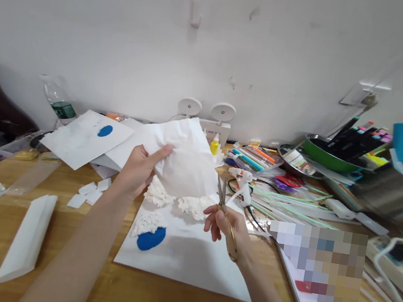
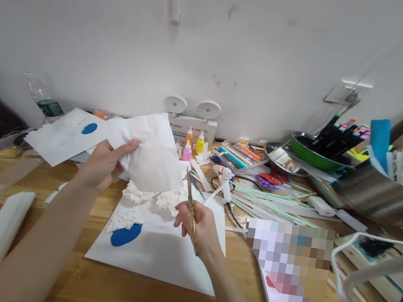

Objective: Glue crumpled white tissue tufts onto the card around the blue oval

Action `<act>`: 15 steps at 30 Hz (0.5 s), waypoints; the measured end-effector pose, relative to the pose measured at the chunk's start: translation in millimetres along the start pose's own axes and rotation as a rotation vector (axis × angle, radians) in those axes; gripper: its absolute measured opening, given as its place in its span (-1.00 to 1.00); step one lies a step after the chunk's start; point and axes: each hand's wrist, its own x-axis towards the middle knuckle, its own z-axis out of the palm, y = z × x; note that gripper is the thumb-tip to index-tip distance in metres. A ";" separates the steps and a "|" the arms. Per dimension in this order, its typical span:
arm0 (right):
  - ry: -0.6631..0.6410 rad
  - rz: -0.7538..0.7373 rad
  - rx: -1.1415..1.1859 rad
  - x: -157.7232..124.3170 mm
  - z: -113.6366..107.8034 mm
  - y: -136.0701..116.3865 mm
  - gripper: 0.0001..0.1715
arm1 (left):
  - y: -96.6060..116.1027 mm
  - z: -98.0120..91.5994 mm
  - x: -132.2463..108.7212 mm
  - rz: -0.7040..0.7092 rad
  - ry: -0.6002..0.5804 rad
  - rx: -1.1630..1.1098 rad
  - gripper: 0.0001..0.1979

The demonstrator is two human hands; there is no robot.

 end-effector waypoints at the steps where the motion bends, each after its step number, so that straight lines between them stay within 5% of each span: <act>1: -0.012 -0.002 -0.018 -0.7 0.7 0.3 -0.48 | 0.5 -0.3 0.3 0.005 0.011 -0.004 -0.72; 15: -0.032 0.061 -0.086 -4.4 3.7 -5.3 -0.49 | -2.5 3.0 -0.7 0.000 -0.017 0.016 -0.72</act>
